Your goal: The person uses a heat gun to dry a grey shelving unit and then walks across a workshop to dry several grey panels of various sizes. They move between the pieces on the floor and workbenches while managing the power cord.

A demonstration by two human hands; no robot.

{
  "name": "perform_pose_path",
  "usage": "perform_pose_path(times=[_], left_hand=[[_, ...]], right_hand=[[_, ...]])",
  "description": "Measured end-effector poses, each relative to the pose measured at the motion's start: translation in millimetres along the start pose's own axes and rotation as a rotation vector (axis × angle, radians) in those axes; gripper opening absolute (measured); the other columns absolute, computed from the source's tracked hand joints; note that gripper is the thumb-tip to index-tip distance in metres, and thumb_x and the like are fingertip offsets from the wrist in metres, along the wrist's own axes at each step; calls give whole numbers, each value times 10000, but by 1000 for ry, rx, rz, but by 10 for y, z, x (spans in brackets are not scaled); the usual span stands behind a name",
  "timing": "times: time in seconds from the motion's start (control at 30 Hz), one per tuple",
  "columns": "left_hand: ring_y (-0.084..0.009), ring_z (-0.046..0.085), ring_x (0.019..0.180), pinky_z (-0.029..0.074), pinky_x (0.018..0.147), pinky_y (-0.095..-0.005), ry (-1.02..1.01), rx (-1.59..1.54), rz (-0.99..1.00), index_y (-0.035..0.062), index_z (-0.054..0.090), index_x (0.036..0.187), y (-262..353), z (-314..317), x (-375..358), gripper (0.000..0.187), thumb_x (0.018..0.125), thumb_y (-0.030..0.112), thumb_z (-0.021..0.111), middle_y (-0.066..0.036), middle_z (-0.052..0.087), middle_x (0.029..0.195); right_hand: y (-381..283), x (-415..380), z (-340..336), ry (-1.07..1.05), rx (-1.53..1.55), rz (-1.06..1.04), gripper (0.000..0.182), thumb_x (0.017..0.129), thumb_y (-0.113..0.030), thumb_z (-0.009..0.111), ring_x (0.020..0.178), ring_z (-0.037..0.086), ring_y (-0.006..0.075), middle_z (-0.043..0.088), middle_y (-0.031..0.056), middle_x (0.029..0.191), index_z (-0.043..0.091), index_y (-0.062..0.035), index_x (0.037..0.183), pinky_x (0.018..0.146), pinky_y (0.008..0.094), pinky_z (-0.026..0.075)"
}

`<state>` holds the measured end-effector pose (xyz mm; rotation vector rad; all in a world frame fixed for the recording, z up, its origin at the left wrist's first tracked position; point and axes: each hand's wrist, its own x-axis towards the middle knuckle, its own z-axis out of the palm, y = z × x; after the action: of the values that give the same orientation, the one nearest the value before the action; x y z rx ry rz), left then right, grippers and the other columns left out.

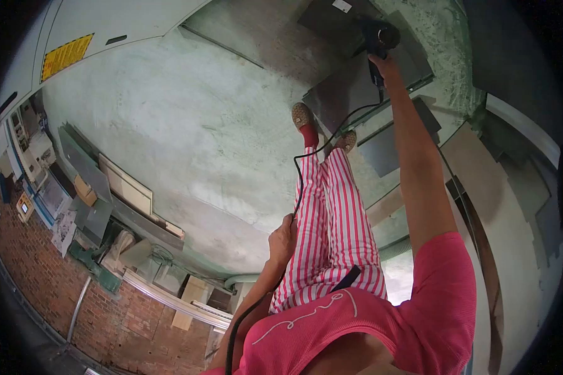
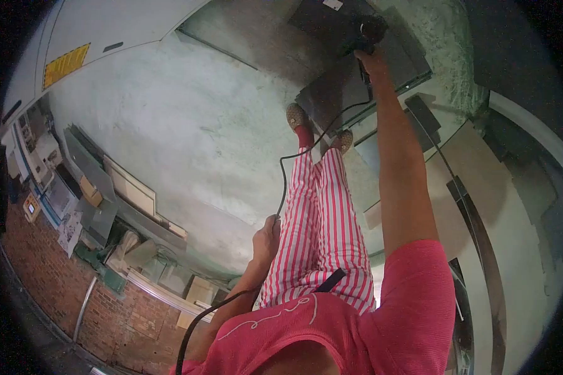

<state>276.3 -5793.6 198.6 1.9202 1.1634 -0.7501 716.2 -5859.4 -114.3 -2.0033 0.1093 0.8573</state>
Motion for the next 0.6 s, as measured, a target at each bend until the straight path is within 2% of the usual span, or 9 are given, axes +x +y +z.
perform_pose_path(times=[0.1,0.17,0.2,0.3,0.37,0.53,0.6], left_hand=[[-381,563,587,429,500,-445,50,-26,68,60,474,994,-36,3,11,174,884,193,451,-202,574,641],[-387,570,626,433,524,-452,24,-29,35,69,479,1000,-22,-31,18,171,885,192,448,-204,584,689],[-393,576,665,437,549,-459,-2,-31,3,79,483,1007,-23,-38,10,168,887,190,446,-207,594,737],[-397,572,667,434,545,-462,9,-35,12,79,481,1009,-109,12,-5,167,888,188,443,-211,589,726],[-398,571,666,432,544,-464,1,-21,13,79,480,1011,-159,51,-19,168,888,187,442,-212,587,722],[-400,567,657,429,539,-464,-7,-6,30,75,477,1007,-251,88,-74,165,889,183,440,-216,583,719],[-400,562,612,429,526,-469,23,3,70,72,488,999,-240,97,-86,178,885,201,444,-222,575,664]], right_hand=[[184,-83,110,-72,2,52,473,670,-291,690,740,559,172,590,55,854,551,-42,1048,651,319,431],[287,-142,215,-108,-17,101,552,661,-318,677,806,557,249,588,97,928,511,-42,1110,743,350,422],[342,-166,240,-109,-16,106,552,661,-318,677,806,557,249,588,97,928,511,-42,1110,743,350,422],[343,-365,351,-149,-26,77,557,667,-325,677,834,557,259,584,104,948,506,-45,1117,762,368,420],[412,-431,391,-32,-51,-18,477,659,-294,691,733,536,155,582,42,851,550,-58,1049,665,313,421],[600,-460,351,-101,-64,-7,444,657,-290,685,713,528,135,579,20,807,556,-77,1024,650,301,419],[533,-534,272,-106,-46,12,432,657,-287,684,703,523,129,576,14,792,557,-82,1016,639,298,417]])
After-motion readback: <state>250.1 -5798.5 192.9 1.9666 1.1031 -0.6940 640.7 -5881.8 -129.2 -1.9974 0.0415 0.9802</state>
